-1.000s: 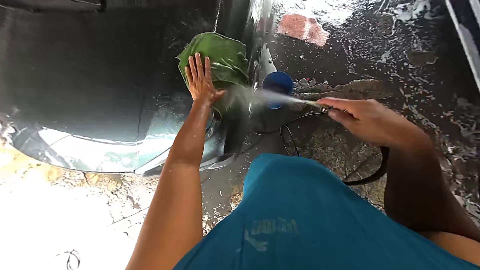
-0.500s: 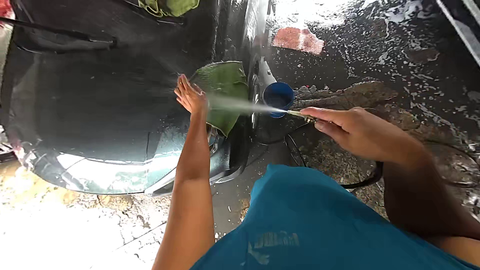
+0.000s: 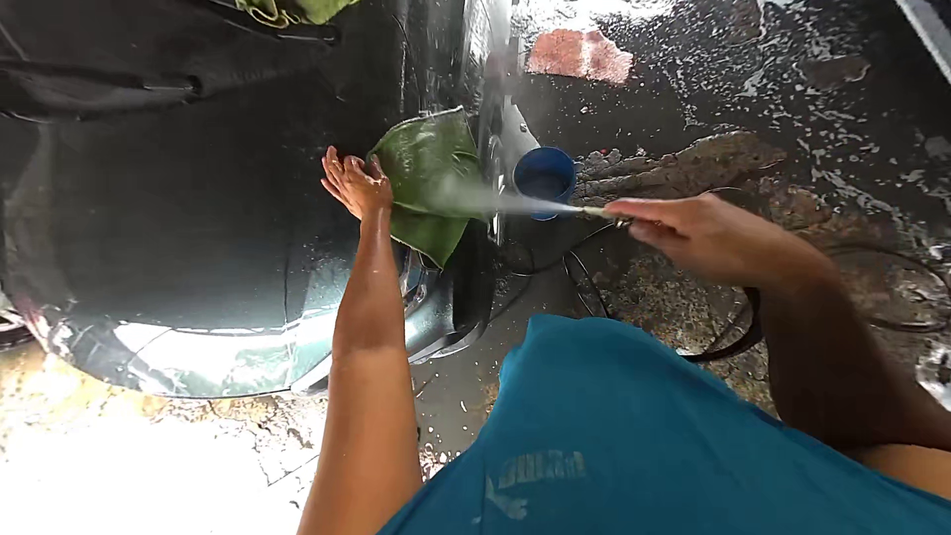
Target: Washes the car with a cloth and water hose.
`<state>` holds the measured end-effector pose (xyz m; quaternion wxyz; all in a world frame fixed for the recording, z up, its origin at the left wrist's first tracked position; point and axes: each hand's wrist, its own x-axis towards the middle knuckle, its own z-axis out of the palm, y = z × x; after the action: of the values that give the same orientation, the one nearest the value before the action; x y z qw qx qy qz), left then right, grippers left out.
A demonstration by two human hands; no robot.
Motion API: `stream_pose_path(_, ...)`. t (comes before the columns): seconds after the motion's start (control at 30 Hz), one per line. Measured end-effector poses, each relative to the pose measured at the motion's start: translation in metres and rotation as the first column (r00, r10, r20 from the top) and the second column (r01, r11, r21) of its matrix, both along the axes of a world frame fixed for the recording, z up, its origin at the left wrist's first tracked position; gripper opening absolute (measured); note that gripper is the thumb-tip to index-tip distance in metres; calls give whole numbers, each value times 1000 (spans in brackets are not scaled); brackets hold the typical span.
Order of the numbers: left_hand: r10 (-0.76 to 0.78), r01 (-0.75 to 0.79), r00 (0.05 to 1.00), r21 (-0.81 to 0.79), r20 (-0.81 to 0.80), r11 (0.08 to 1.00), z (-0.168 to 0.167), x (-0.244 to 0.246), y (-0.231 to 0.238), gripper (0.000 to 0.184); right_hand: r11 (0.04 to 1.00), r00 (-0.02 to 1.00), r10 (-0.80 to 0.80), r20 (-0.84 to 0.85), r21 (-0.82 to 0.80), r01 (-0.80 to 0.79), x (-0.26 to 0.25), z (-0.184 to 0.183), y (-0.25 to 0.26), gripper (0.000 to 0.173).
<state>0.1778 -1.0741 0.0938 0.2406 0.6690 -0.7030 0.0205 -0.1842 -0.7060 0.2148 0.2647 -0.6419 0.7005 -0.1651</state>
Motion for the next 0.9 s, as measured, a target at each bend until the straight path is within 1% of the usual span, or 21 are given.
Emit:
stream_pose_path(0.07,-29,27,999,-64,-17,998,11,-8,12,47,999,999,-47,-19,9,47,-2,-7,-2,41)
stream_pose_path(0.1,-33,32,999,-32,-25,999,20,-16,22,47,996,996,-87,-24,-17,86,-9,-9,-3,41)
stream_pose_path(0.13,-42,44,998,40,-43,998,29,-24,32,47,992,993,-115,-24,-47,114,-17,-10,-2,41)
stream_pose_path(0.17,-65,78,993,130,-96,989,36,-30,39,47,991,993,-120,-20,-60,118,-21,-9,0,41)
stream_pose_path(0.23,-83,165,958,292,-274,942,41,-36,47,46,998,998,-57,5,-38,57,-19,-6,5,42)
stream_pose_path(0.3,-66,246,876,325,-478,913,37,-45,53,45,1000,1000,1,21,-5,-1,-15,-11,10,41)
stream_pose_path(0.37,-63,323,779,312,-624,893,43,-66,63,46,999,999,-32,9,-19,33,-23,-18,14,41)
stream_pose_path(0.43,-86,411,666,268,-741,871,59,-87,74,46,993,995,-97,-7,-62,97,-38,-18,18,40)
stream_pose_path(0.47,-100,463,572,220,-814,858,71,-95,78,46,989,991,-131,-10,-74,130,-45,-14,18,40)
stream_pose_path(0.5,-115,523,431,144,-895,840,86,-101,80,45,984,987,-159,-10,-79,158,-50,-7,19,40)
stream_pose_path(0.57,-115,599,44,-66,-992,798,115,-102,75,42,974,978,-210,-13,-92,208,-57,5,20,40)
stream_pose_path(0.6,-106,595,-142,-170,-984,785,128,-97,68,39,968,973,-230,-16,-102,228,-61,12,21,41)
stream_pose_path(0.63,-115,589,-258,-250,-959,768,138,-89,58,36,963,970,-244,-14,-120,241,-63,18,22,42)
stream_pose_path(0.67,-126,593,-262,-263,-957,761,140,-77,47,35,959,969,-247,-8,-146,243,-64,22,24,43)
stream_pose_path(0.7,-135,586,-152,-200,-979,785,133,-65,39,31,960,973,-230,0,-164,227,-62,26,26,43)
stream_pose_path(0.73,-132,562,75,-67,-988,825,119,-53,33,36,968,982,-191,14,-165,191,-57,32,28,43)
stream_pose_path(0.77,-100,511,368,111,-924,852,101,-40,28,51,979,991,-130,16,-157,131,-51,36,30,43)
stream_pose_path(0.8,-46,413,591,252,-806,875,82,-29,25,57,987,997,-75,12,-139,76,-44,38,31,42)
stream_pose_path(0.83,13,327,681,321,-732,889,65,-17,24,53,992,999,-35,4,-125,35,-38,38,31,42)
stream_pose_path(0.87,76,275,676,346,-733,897,55,-6,26,48,994,1000,-16,1,-112,16,-33,37,29,41)
stream_pose_path(0.9,135,251,617,357,-775,900,54,5,28,43,994,1000,-6,-4,-112,5,-32,37,27,41)
